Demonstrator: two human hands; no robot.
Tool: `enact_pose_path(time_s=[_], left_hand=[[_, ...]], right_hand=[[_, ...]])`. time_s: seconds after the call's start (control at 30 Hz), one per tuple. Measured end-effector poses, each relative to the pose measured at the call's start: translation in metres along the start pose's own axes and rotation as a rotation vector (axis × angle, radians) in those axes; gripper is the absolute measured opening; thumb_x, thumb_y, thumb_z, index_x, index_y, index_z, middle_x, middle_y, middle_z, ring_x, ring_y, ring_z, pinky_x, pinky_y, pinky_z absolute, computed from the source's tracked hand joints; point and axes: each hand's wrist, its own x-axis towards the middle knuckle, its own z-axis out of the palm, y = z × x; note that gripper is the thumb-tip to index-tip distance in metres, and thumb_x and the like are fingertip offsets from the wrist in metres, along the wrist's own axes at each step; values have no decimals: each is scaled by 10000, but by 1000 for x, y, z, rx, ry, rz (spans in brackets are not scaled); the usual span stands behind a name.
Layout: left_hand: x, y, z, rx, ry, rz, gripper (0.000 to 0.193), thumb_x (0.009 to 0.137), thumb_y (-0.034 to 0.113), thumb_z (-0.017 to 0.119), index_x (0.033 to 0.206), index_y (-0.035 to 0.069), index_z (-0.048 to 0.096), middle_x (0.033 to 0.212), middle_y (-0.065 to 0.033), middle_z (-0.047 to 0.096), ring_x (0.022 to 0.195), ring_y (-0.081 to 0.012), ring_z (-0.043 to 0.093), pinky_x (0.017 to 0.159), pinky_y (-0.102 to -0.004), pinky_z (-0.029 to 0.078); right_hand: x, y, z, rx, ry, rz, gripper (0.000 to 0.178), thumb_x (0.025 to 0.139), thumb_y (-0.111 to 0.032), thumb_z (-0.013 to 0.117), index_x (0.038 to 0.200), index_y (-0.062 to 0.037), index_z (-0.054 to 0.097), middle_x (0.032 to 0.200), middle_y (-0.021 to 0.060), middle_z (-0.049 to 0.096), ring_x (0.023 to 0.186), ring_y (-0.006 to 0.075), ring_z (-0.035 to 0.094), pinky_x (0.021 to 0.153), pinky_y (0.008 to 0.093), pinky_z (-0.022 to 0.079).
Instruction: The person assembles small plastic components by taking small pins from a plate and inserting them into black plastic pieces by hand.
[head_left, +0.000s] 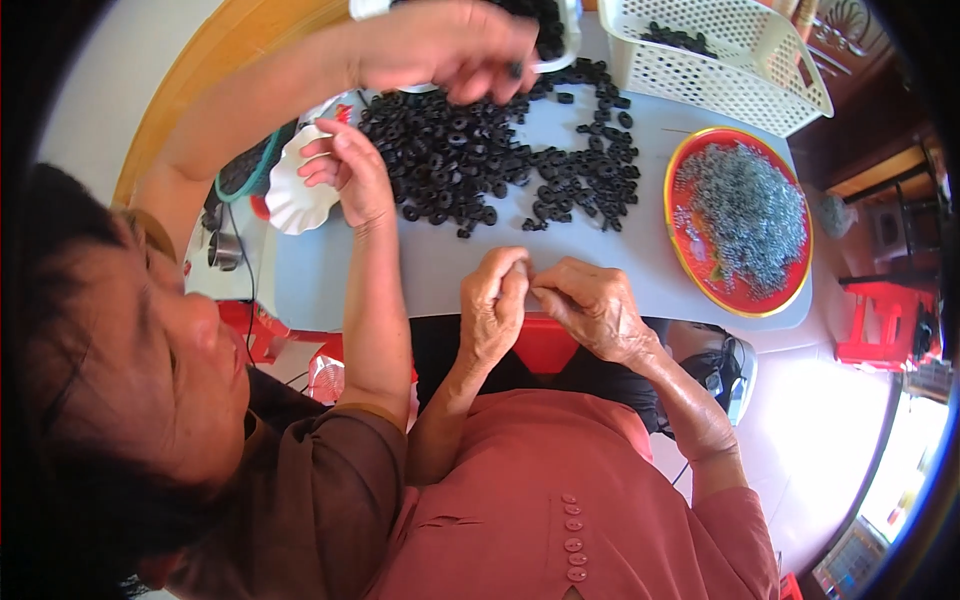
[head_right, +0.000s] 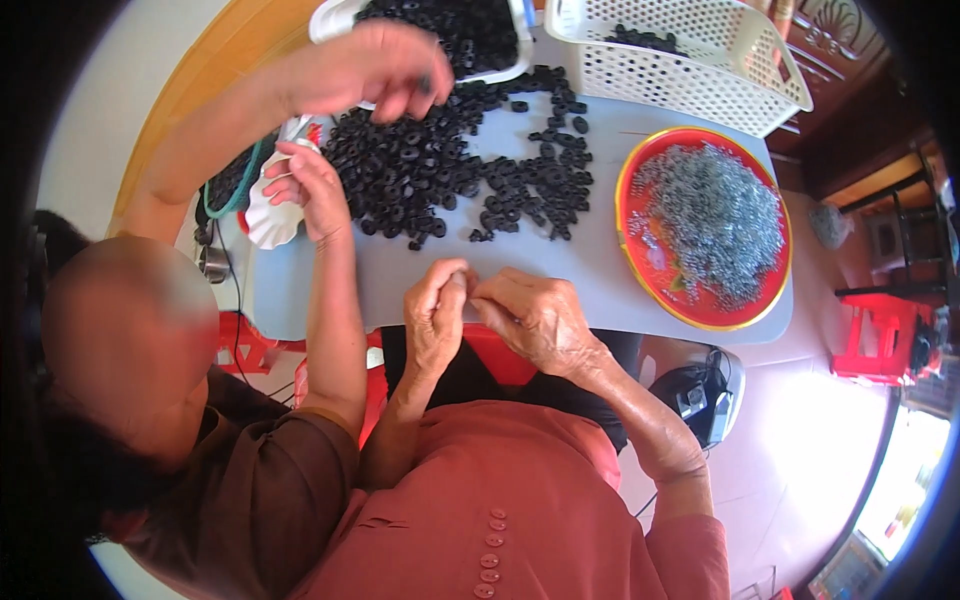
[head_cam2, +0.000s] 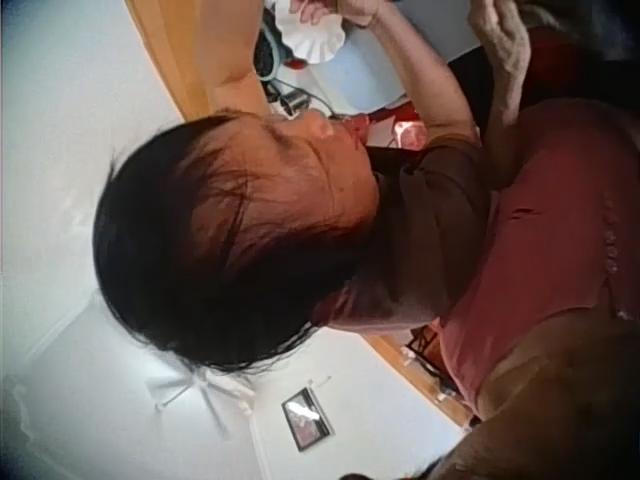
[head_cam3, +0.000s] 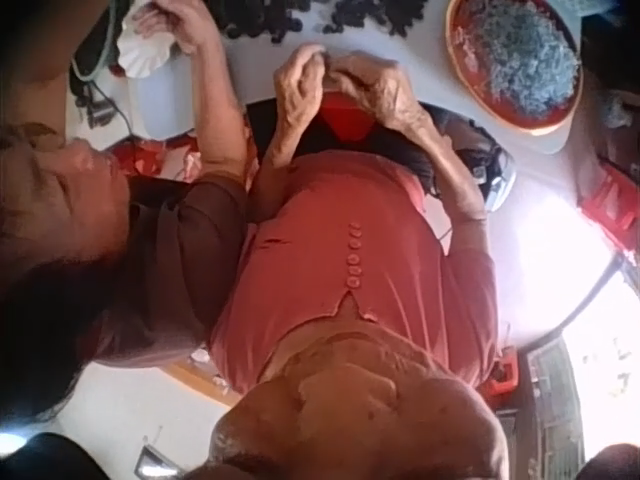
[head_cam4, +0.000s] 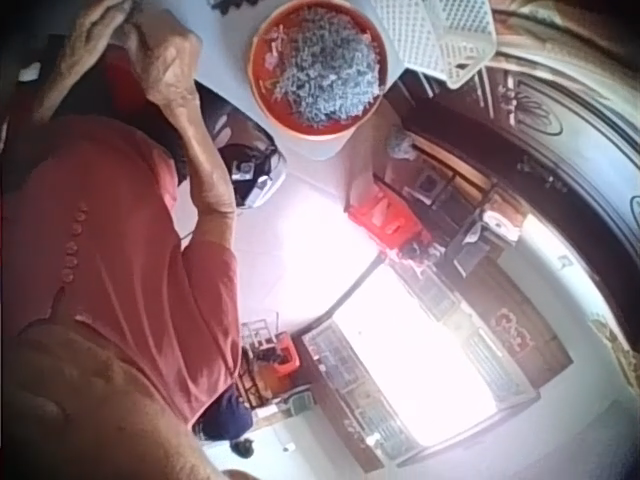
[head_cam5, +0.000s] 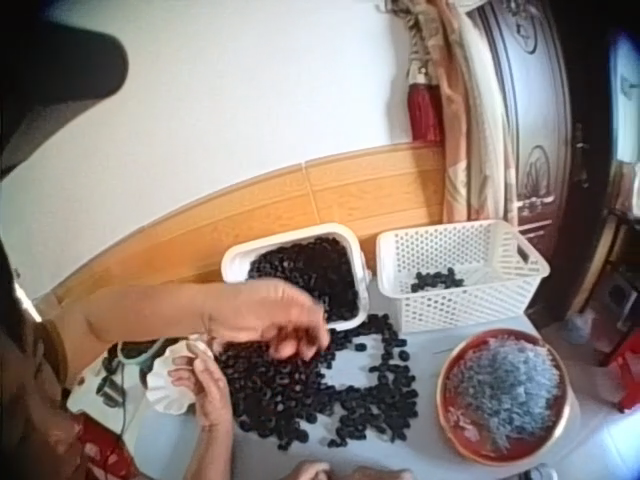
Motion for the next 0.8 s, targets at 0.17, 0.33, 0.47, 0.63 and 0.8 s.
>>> enact_pose_path(time_s=[0.17, 0.33, 0.47, 0.63, 0.8], left_hand=[[3, 2, 6, -3, -8, 0, 112, 890, 14, 470, 941, -4, 568, 754, -88, 579, 625, -147, 529, 571, -283, 446], [1, -1, 5, 47, -8, -22, 134, 917, 26, 448, 942, -10, 576, 761, -70, 611, 689, -126, 549, 642, -265, 464], [3, 1, 7, 37, -9, 8, 163, 968, 120, 498, 926, -15, 578, 751, -71, 603, 682, -132, 544, 639, -280, 460], [3, 7, 6, 23, 4, 34, 199, 964, 144, 532, 873, -27, 580, 749, -60, 601, 682, -124, 524, 641, -279, 451], [3, 7, 5, 22, -22, 24, 203, 957, 139, 545, 851, -31, 578, 750, -53, 583, 686, -114, 503, 642, -273, 443]], right_hand=[[-2, 3, -2, -54, 22, 10, 108, 802, -81, 680, 899, -41, 651, 797, 110, 640, 639, 312, 622, 562, 381, 492], [-2, 4, -3, -31, 7, -26, 121, 800, -97, 684, 905, -47, 651, 801, 104, 636, 687, 304, 625, 602, 384, 496], [-3, 4, -3, -55, 0, -1, 127, 799, -107, 687, 905, -48, 652, 802, 103, 635, 704, 301, 625, 616, 386, 496], [-1, 5, -3, -34, 22, -71, 120, 805, -38, 674, 921, -25, 642, 768, 116, 617, 672, 287, 618, 601, 357, 485], [-1, 2, -4, -60, 21, -28, 118, 793, -107, 689, 886, -41, 659, 802, 107, 635, 682, 300, 614, 609, 385, 492]])
